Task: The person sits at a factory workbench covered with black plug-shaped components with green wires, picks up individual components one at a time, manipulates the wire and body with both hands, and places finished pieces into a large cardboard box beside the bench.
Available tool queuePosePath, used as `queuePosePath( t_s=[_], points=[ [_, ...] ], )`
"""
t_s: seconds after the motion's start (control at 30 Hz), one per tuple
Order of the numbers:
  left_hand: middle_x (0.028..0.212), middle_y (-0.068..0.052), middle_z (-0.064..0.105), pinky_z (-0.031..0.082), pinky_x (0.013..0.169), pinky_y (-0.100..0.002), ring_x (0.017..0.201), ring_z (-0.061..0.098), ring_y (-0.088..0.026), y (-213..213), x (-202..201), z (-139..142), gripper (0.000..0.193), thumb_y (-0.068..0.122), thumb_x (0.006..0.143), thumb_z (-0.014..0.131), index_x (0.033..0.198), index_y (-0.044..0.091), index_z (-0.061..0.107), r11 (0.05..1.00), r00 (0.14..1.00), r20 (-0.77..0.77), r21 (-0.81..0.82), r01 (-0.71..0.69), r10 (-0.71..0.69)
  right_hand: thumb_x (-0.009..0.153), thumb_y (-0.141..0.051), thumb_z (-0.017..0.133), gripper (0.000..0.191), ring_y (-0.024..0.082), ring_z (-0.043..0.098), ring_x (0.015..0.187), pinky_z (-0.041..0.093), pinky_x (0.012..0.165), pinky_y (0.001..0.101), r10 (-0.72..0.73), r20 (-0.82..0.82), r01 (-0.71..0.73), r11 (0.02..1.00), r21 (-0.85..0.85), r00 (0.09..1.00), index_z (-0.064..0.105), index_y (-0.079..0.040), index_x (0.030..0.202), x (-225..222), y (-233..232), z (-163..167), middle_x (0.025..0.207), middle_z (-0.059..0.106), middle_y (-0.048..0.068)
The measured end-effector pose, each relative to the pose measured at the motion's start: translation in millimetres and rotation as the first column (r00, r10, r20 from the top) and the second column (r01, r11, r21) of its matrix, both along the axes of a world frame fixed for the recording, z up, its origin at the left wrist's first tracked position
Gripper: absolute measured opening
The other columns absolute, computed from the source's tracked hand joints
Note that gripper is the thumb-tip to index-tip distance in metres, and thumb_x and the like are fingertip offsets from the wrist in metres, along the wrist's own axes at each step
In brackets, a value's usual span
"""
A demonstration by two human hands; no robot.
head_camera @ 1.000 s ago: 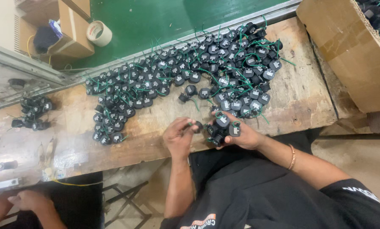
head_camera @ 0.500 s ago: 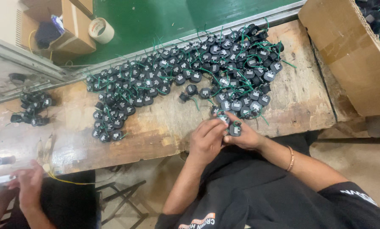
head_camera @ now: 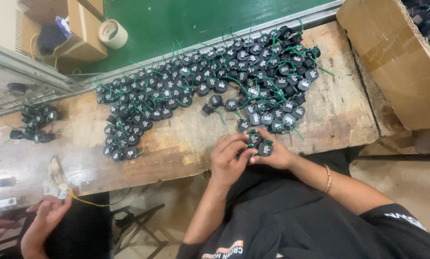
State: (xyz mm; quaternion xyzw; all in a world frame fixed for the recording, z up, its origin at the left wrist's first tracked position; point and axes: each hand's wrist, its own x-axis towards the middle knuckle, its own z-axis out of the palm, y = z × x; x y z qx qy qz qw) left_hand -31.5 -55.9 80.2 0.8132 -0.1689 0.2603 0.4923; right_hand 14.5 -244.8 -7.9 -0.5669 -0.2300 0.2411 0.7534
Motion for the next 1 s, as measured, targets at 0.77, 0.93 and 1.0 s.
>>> queuePosePath(
  t_s=[0.77, 0.93, 1.0],
  points=[
    [0.108, -0.008, 0.075, 0.054, 0.091, -0.032, 0.099, 0.069, -0.016, 72.6, 63.4, -71.9, 0.017, 0.003, 0.100, 0.070, 0.115, -0.004, 0.071, 0.823, 0.915, -0.321, -0.431, -0.370, 0.244, 0.081, -0.009, 0.087, 0.084, 0.028, 0.066, 0.112, 0.065, 0.081, 0.0460, 0.227, -0.265, -0.113, 0.915, 0.387, 0.937, 0.038, -0.007, 0.149, 1.5, 6.3, 23.9, 0.140, 0.052, 0.012],
    [0.121, -0.013, 0.065, 0.048, 0.095, -0.036, 0.112, 0.061, -0.024, 70.2, 39.8, -57.6, 0.036, -0.001, 0.088, 0.072, 0.123, 0.001, 0.065, 0.916, 0.910, -0.127, 0.128, -0.380, 0.395, 0.081, -0.009, 0.087, 0.087, 0.027, 0.066, 0.113, 0.064, 0.081, 0.0458, 0.213, -0.290, -0.084, 0.913, 0.399, 0.933, 0.036, -0.007, 0.150, 1.0, 6.6, 18.5, 0.141, 0.053, 0.013],
    [0.120, -0.015, 0.061, 0.047, 0.095, -0.038, 0.112, 0.058, -0.027, 73.9, 26.9, -57.0, 0.035, -0.003, 0.088, 0.073, 0.122, 0.001, 0.066, 0.861, 0.893, -0.021, 0.275, -0.428, 0.450, 0.081, -0.009, 0.088, 0.087, 0.027, 0.066, 0.114, 0.064, 0.082, 0.0463, 0.220, -0.277, -0.099, 0.914, 0.393, 0.935, 0.036, -0.006, 0.151, 0.4, 6.5, 15.1, 0.142, 0.053, 0.013]
  ],
)
